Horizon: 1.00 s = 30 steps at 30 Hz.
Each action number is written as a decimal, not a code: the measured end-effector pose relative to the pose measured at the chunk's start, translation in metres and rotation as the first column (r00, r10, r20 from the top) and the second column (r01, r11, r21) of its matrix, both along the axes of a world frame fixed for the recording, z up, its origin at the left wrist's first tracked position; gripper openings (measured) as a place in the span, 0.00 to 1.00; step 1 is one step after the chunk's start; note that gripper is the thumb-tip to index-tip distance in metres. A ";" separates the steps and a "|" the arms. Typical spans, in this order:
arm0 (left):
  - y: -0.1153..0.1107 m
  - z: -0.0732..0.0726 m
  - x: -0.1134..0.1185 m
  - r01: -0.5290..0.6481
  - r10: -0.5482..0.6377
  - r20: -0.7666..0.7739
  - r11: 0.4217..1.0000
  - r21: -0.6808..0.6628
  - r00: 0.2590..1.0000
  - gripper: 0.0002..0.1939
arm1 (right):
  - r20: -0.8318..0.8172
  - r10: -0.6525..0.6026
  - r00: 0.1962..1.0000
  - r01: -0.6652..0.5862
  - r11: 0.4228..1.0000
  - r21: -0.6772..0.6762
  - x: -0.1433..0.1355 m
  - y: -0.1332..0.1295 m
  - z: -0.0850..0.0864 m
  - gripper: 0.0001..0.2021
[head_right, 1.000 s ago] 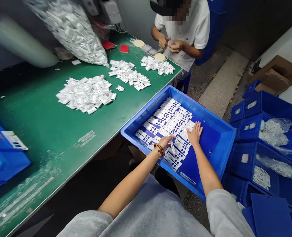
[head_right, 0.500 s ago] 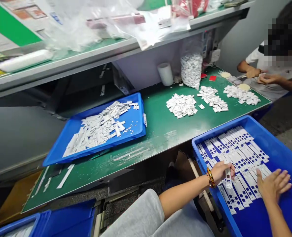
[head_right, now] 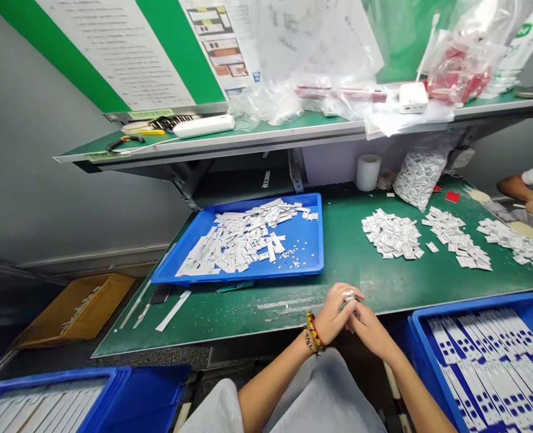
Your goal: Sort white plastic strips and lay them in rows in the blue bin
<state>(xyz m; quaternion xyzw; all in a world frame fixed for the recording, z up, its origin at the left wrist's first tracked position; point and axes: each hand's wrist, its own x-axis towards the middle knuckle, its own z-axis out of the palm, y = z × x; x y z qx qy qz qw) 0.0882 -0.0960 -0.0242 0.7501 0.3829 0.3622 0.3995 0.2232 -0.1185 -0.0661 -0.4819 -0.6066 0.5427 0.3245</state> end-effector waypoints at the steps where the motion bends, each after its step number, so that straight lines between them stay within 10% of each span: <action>1: 0.009 -0.002 -0.022 -0.023 0.024 -0.034 0.999 0.041 0.999 0.18 | -0.016 -0.008 1.000 0.008 1.000 -0.016 -0.013 0.008 -0.004 0.24; 5: 0.067 -0.018 -0.114 -0.174 0.213 -0.236 0.969 0.176 0.948 0.19 | 0.180 -0.214 0.960 0.214 0.977 0.020 -0.022 0.029 -0.037 0.21; 9: 0.165 -0.029 -0.192 -0.377 0.453 -0.519 0.891 0.251 0.725 0.26 | 0.488 -0.479 0.730 0.374 0.877 0.301 0.001 0.028 -0.079 0.19; 16: 0.312 -0.042 -0.234 -0.513 0.492 -0.770 0.820 0.253 0.406 0.52 | 0.522 -0.653 0.549 0.408 0.755 0.514 0.014 0.025 -0.109 0.19; 22: 0.322 -0.046 -0.245 -0.349 0.430 -0.828 0.885 0.308 0.360 0.42 | 0.573 -0.658 0.488 0.330 0.747 0.578 0.017 0.040 -0.103 0.17; 30: 0.239 -0.055 -0.254 -0.118 0.170 -0.855 0.985 0.128 0.490 0.34 | 0.632 -0.635 0.444 0.275 0.768 0.578 0.010 0.069 -0.056 0.28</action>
